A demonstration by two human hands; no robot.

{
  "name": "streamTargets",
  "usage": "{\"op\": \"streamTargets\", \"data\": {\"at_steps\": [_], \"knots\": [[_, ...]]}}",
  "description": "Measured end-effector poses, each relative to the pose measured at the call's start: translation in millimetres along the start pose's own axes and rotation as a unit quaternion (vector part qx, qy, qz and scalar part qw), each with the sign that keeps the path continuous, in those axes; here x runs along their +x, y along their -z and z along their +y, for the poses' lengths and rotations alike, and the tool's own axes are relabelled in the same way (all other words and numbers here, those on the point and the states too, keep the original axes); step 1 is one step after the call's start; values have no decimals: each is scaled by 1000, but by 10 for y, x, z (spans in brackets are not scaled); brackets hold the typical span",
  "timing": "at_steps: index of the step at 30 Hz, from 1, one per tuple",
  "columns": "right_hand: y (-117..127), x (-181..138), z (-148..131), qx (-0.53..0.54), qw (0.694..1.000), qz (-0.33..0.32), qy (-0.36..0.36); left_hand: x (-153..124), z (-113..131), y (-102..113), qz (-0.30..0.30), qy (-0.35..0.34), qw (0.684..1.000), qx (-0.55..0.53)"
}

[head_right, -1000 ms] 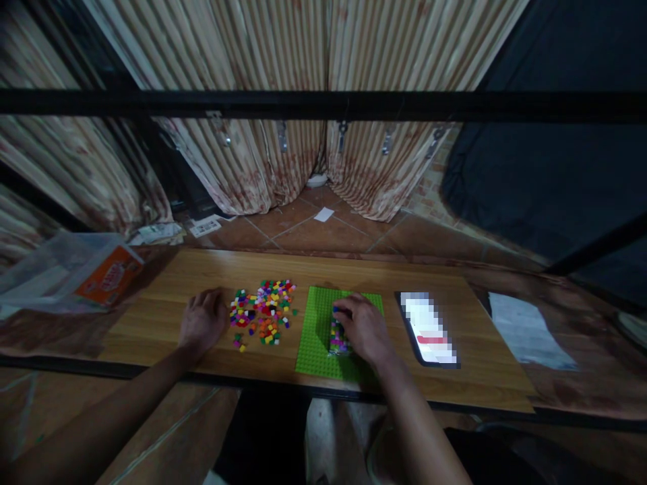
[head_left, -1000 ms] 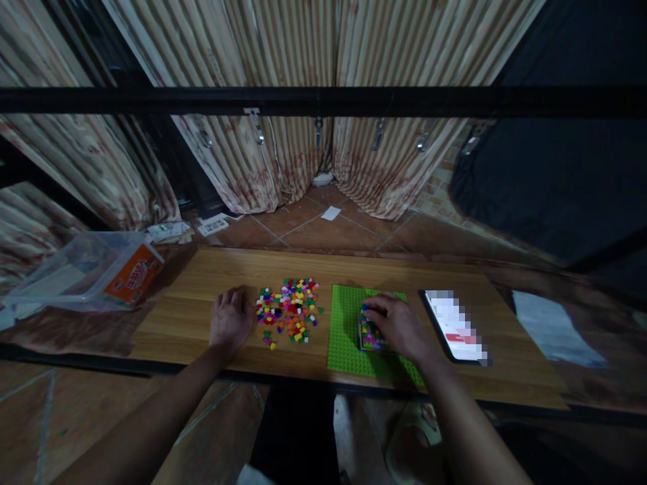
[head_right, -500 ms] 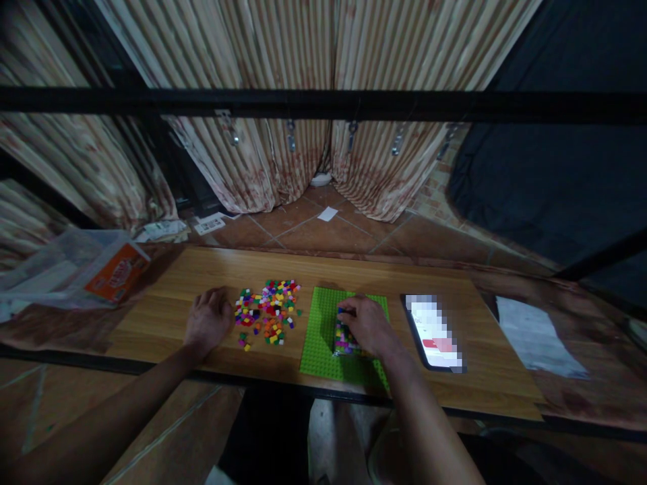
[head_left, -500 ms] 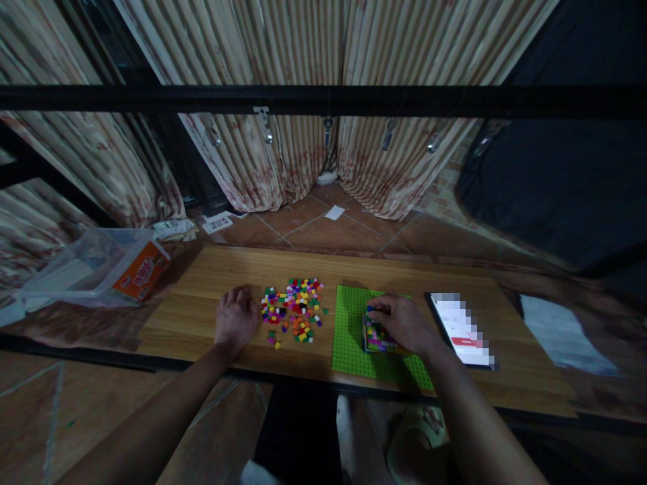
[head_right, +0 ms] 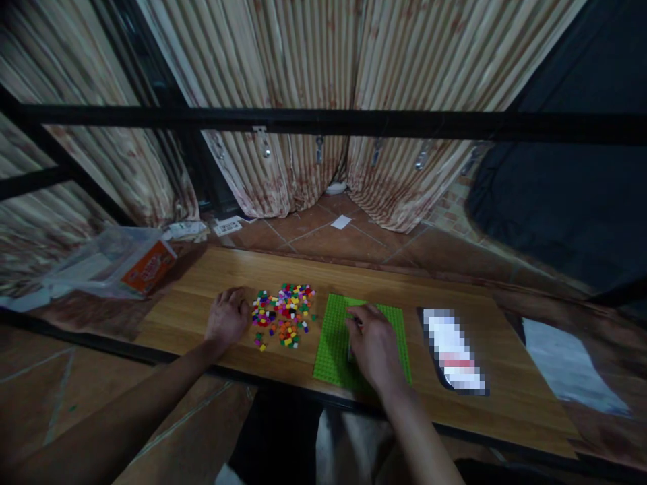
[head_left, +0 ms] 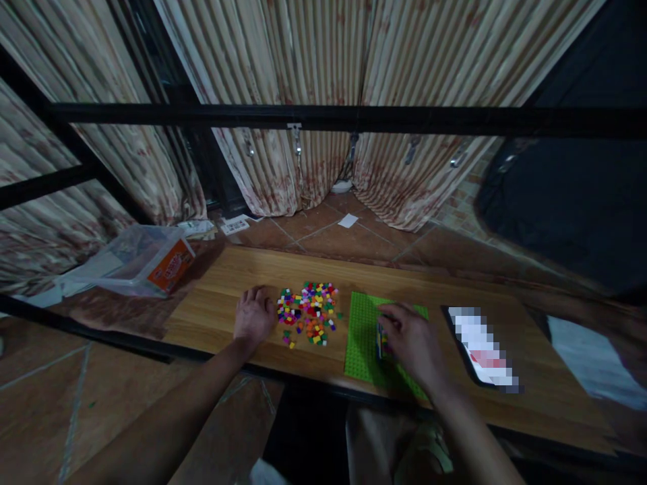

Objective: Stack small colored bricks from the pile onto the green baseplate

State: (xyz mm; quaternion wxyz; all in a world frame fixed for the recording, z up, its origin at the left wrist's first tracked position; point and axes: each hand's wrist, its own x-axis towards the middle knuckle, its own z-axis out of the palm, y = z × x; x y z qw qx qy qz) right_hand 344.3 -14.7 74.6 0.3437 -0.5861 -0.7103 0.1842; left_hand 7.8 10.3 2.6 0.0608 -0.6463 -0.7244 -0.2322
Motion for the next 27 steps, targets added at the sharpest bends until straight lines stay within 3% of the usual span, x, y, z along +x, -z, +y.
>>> {"op": "streamTargets", "data": {"at_steps": [5,13,27], "knots": [[-428,-52,-347,15,997,-46,66,-5,16,14,-5,9,1000,4],[-1007,285,-366,-16,985,-130,116,-13,-1,-9,14,-2,1000,2],[-1025,626,-349,-108,947,-271,136,-12,-4,-24,9,2,1000,14]]}}
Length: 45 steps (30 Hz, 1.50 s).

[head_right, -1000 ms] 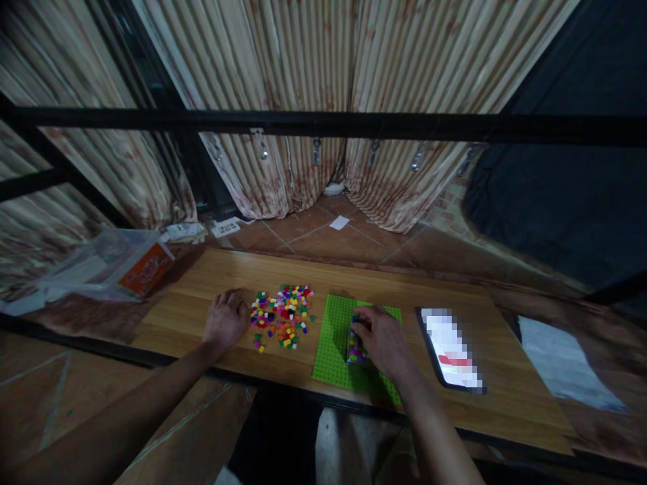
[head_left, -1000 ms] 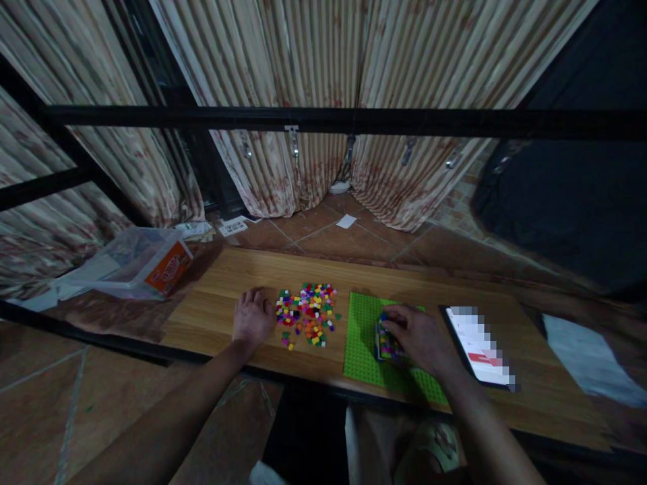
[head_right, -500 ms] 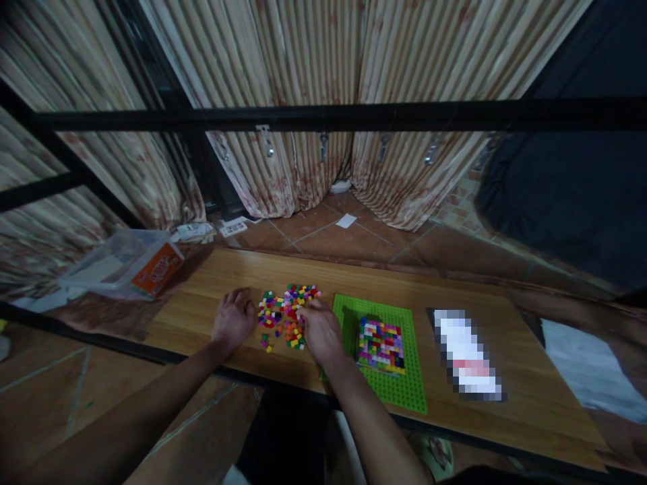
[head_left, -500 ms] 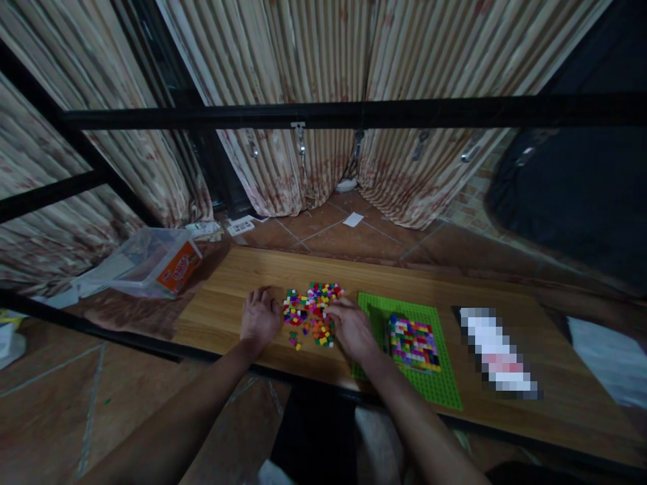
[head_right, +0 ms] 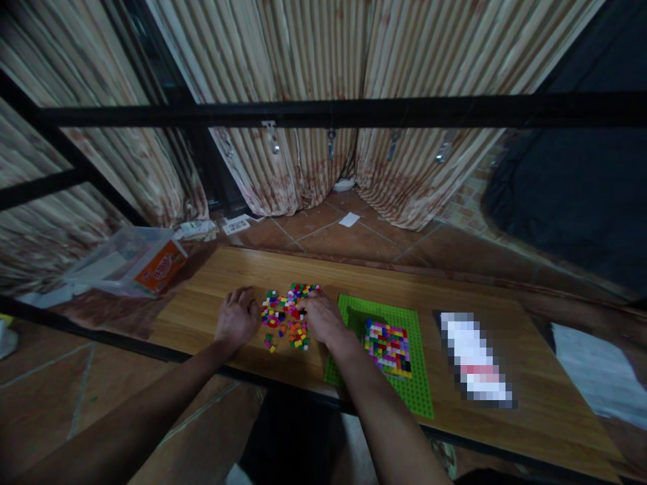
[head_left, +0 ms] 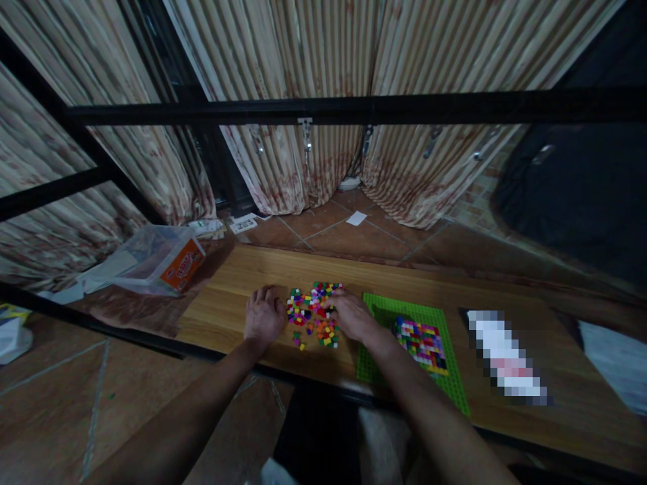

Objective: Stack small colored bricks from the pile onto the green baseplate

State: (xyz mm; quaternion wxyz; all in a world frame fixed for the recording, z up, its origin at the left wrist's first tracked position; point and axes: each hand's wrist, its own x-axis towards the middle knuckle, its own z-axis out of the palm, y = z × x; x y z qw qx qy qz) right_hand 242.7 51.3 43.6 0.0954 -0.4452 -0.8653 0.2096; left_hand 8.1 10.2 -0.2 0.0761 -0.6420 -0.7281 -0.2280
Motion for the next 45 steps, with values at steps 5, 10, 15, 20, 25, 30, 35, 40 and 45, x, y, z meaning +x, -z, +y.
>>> {"op": "streamTargets", "data": {"at_steps": [5,10,15,20,25,30,35,40,45], "knots": [[1,-58,-46,35,998,50,-5,-5,-10,-9,5,-8,1000,-4],[-17,-237,-99,176,974,139,-35,-1,-12,-5,7,-4,1000,-5],[-123,-420,-170,378,901,201,-68,5,-8,14,5,-11,1000,3],[-89,-620,-288,512,816,261,-56,15,-22,3,10,-15,1000,3],[69,-875,-327,504,799,318,-72,37,-40,-2,11,-31,999,6],[126,-1244,-24,431,808,373,-149,46,-58,-3,10,-35,999,13],[232,-1487,350,293,848,379,-228,50,-57,5,7,-43,999,13],[394,-1388,393,174,899,330,-231,55,-62,3,6,-37,999,17],[475,-1270,394,116,932,265,-220,53,-66,-11,18,-42,999,1]]}}
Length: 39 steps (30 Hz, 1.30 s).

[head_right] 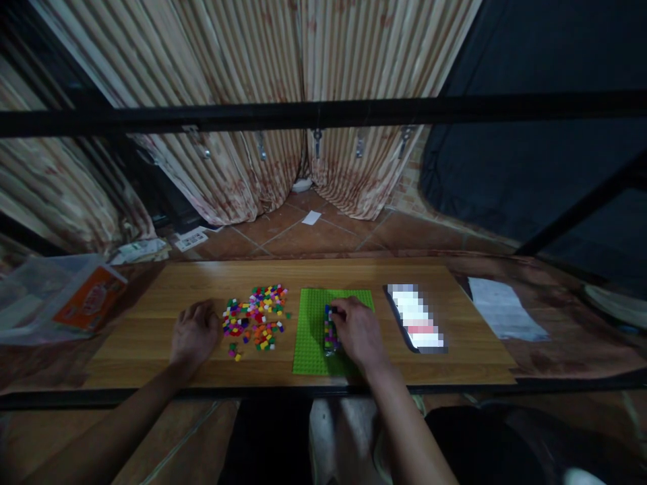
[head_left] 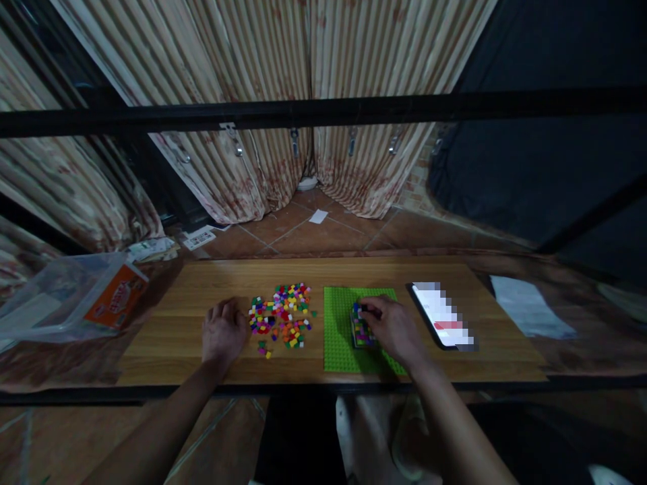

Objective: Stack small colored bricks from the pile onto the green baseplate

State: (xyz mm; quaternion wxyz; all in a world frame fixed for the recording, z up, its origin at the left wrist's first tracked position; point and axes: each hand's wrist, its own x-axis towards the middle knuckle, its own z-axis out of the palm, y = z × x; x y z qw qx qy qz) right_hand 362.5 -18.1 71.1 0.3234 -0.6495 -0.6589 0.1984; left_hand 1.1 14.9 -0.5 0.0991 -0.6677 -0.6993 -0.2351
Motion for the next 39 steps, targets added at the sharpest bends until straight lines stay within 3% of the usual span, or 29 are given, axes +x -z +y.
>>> {"op": "streamTargets", "data": {"at_steps": [12,20,27,32,39], "knots": [[43,169,-22,-46,995,-79,27,1,18,19,-15,2,1000,7],[49,137,91,29,997,-74,-3,-3,20,-2,-10,13,1000,-12],[67,156,74,4,1000,-7,-24,-15,23,5,-15,20,1000,-2],[15,161,71,-24,999,-33,22,-15,34,19,-16,19,1000,-1],[-12,186,142,-19,998,-54,27,-14,37,14,-20,20,1000,0]]}}
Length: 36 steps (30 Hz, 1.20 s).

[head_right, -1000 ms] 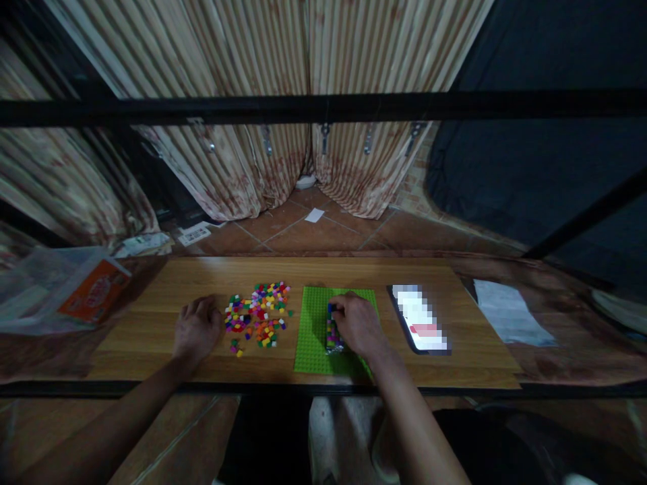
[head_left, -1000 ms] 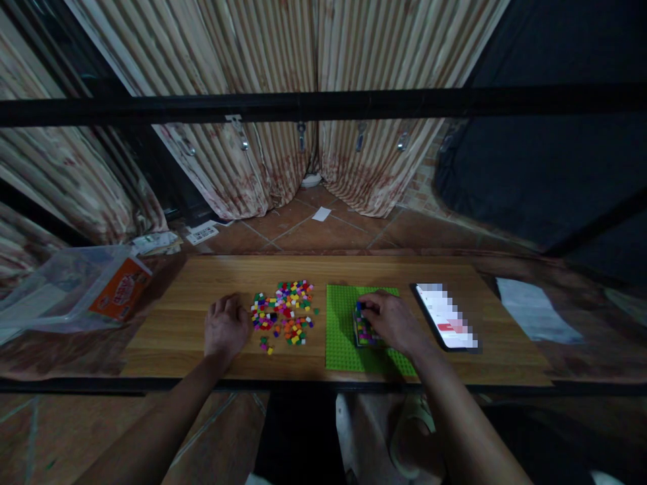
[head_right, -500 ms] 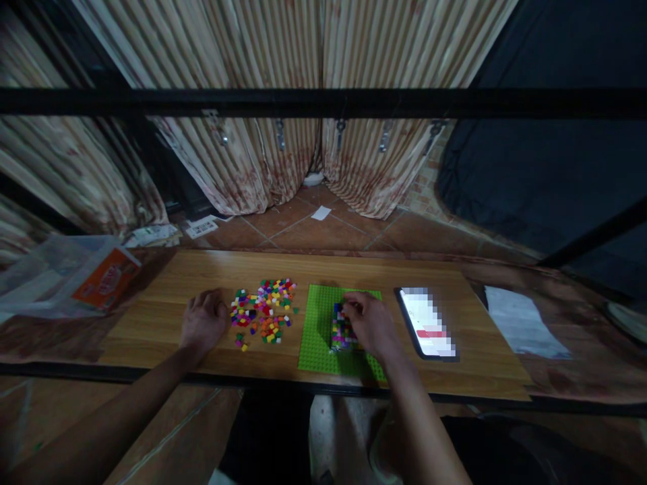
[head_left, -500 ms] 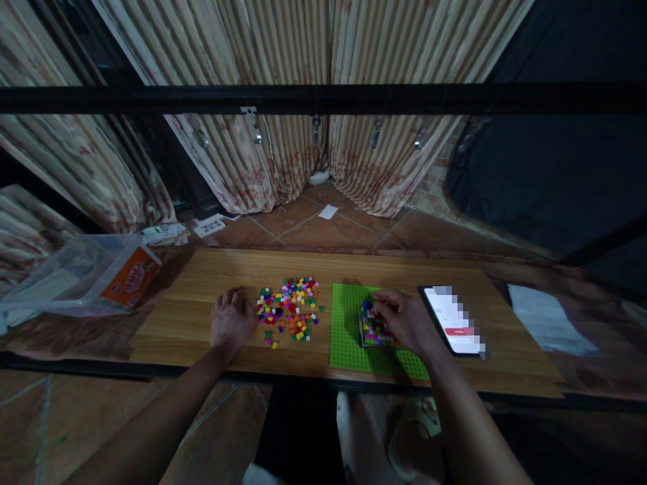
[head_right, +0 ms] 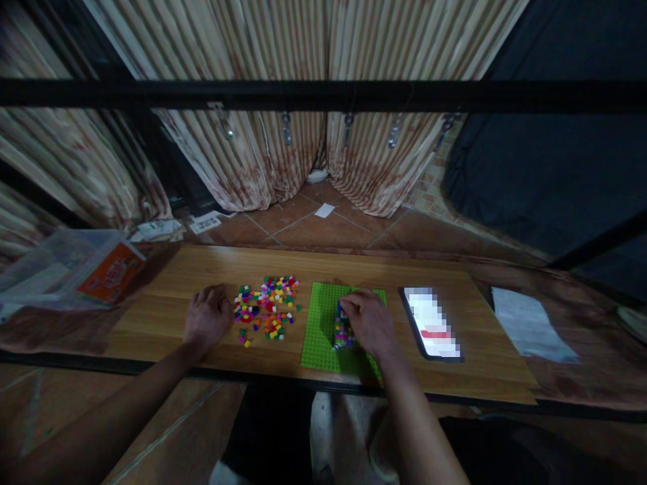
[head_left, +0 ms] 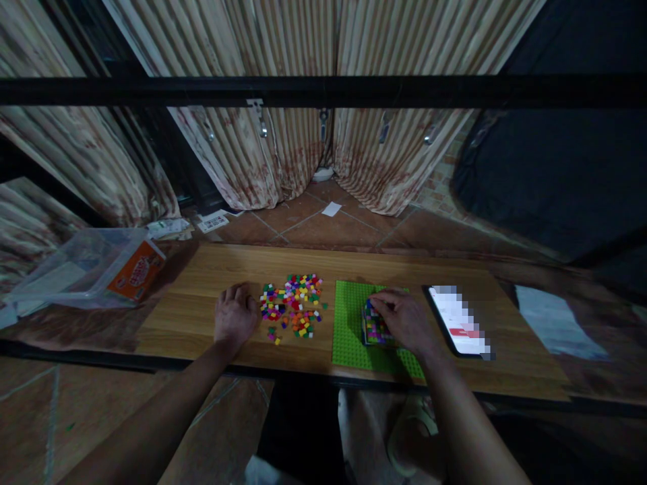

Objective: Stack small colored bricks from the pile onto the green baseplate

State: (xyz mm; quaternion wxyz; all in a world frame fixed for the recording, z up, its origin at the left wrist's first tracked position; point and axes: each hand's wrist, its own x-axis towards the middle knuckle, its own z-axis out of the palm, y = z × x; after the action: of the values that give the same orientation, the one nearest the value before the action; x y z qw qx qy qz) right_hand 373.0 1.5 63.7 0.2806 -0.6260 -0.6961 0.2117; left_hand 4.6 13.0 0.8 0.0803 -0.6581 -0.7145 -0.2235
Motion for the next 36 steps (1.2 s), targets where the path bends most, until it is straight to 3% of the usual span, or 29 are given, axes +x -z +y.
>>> {"op": "streamTargets", "data": {"at_steps": [15,21,24,29,36], "knots": [[11,43,68,-29,999,-36,12,-16,42,16,-5,23,1000,-7],[-23,-24,-125,-39,998,44,29,-34,81,52,-13,35,999,-15],[-211,-81,-422,21,994,61,89,-41,79,46,-9,34,999,-21],[-760,-56,-922,58,985,-61,151,-47,86,54,-7,32,999,-19],[-1302,232,-1105,-26,974,-126,185,-53,102,77,-11,34,999,-5]]}}
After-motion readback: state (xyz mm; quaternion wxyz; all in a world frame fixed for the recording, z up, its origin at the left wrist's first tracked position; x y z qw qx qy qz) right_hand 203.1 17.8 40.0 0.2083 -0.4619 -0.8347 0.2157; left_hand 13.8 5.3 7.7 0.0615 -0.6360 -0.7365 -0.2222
